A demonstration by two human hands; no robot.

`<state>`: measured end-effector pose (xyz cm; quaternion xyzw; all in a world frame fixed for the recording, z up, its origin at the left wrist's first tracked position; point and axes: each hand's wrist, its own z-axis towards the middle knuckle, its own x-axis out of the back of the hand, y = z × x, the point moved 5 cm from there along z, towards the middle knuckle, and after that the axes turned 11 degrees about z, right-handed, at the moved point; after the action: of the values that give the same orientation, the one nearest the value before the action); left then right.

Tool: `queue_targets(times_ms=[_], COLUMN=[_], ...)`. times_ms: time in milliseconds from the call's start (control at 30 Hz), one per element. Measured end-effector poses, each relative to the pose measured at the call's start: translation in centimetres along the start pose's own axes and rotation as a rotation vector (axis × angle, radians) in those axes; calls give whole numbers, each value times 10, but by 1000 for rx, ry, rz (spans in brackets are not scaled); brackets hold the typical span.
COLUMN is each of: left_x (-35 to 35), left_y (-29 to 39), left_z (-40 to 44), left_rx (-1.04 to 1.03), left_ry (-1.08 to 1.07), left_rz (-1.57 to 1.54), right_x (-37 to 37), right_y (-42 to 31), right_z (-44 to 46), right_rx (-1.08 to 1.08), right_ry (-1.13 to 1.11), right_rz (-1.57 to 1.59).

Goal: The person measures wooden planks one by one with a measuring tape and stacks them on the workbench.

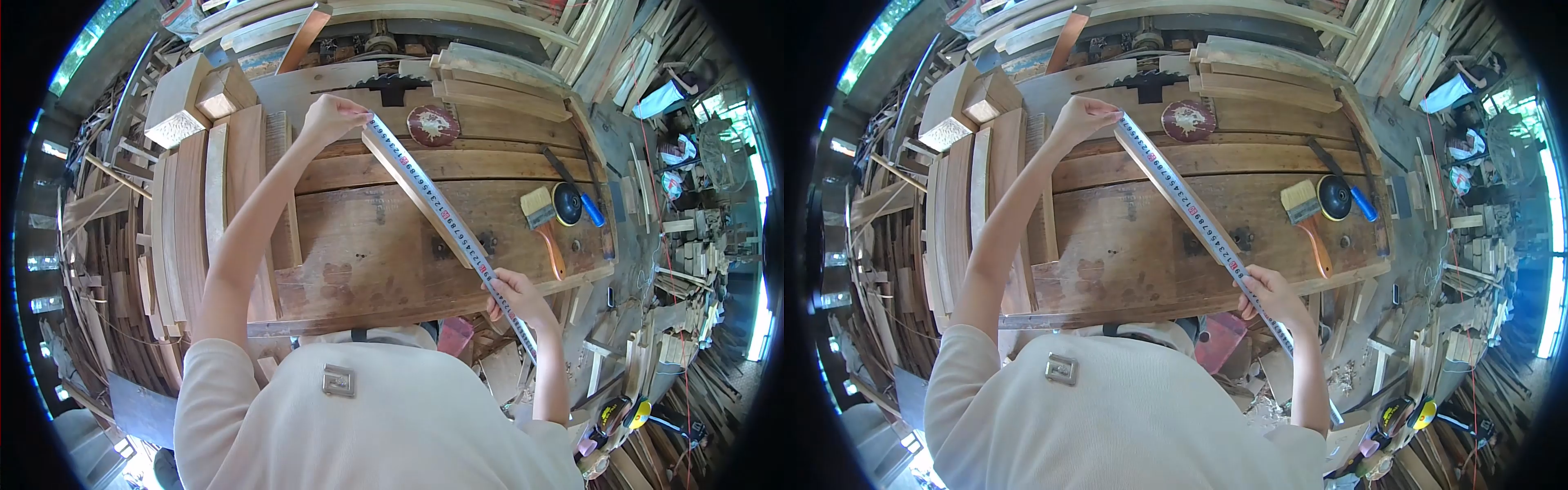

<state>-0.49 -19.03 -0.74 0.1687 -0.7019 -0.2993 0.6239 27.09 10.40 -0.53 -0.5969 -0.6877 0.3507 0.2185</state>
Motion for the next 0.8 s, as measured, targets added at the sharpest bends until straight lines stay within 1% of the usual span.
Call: queue_targets(times_ms=[33, 100, 133, 200, 400, 533, 600, 800], left_x=[0, 3, 2, 0, -4, -6, -1, -2], left_y=[3, 8, 7, 7, 5, 5, 8, 8], left_z=[-2, -8, -9, -9, -8, -6, -8, -8], left_rx=[1, 16, 23, -26, 9, 67, 116, 84], left_ry=[1, 48, 51, 78, 135, 115, 124, 151], left_rz=[-1, 111, 108, 125, 121, 161, 253, 277], right_x=[2, 6, 7, 8, 12, 11, 12, 12], right_y=[2, 5, 6, 6, 2, 0, 2, 2], right_z=[3, 6, 8, 10, 14, 14, 16, 16], right_rx=[5, 5, 4, -1, -4, -21, -20, 10], right_ry=[2, -1, -24, -49, -50, -16, 29, 80], right_rz=[-9, -27, -17, -13, 7, -6, 2, 14])
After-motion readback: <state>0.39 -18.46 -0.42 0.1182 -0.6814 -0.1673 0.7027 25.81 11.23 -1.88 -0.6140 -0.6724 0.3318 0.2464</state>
